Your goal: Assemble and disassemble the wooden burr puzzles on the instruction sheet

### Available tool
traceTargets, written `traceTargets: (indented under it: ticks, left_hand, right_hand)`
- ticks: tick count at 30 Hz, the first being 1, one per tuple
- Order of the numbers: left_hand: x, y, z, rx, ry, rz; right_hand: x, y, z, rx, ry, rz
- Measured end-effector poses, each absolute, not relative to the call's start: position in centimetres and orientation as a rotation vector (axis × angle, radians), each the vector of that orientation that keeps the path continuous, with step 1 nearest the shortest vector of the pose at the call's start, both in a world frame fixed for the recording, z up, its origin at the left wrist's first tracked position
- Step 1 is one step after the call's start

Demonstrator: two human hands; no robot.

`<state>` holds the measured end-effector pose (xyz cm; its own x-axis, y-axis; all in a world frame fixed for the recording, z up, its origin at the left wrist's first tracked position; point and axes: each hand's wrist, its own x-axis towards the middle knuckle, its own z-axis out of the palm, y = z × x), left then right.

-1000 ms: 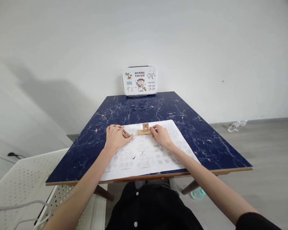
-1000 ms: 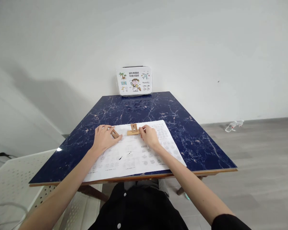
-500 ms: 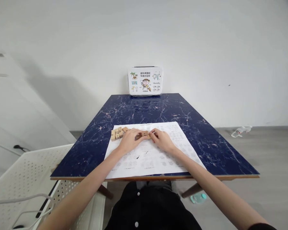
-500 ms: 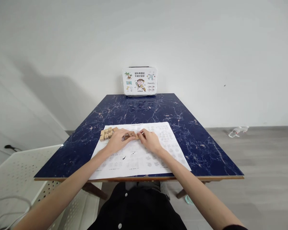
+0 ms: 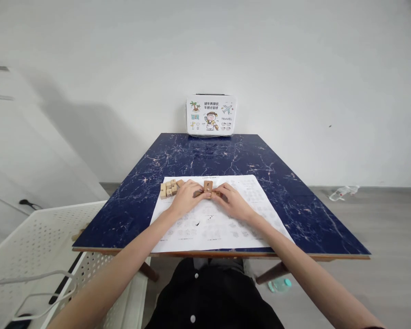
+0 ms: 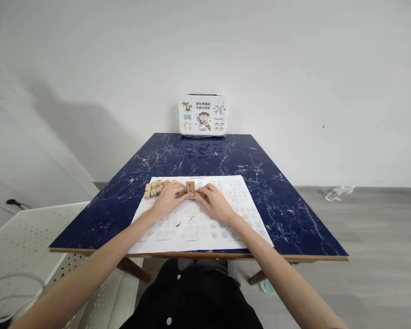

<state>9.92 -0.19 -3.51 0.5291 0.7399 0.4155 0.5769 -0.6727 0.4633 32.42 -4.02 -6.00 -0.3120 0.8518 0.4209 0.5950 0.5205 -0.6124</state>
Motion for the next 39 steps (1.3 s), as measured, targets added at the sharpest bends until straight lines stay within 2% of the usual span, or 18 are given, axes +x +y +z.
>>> traceTargets:
  ticks: [7,39]
  left_hand:
    - [9.9,-0.3,-3.7,2.537,1.067,0.885]
    - [9.8,-1.4,-2.2,2.39,1.106,0.893]
  right_hand:
    - [32.5,-3.4,-7.1,-1.14,-2.039,0.401]
    - [32.2,-4.2,-6.2,-0.992,-2.223,0.362]
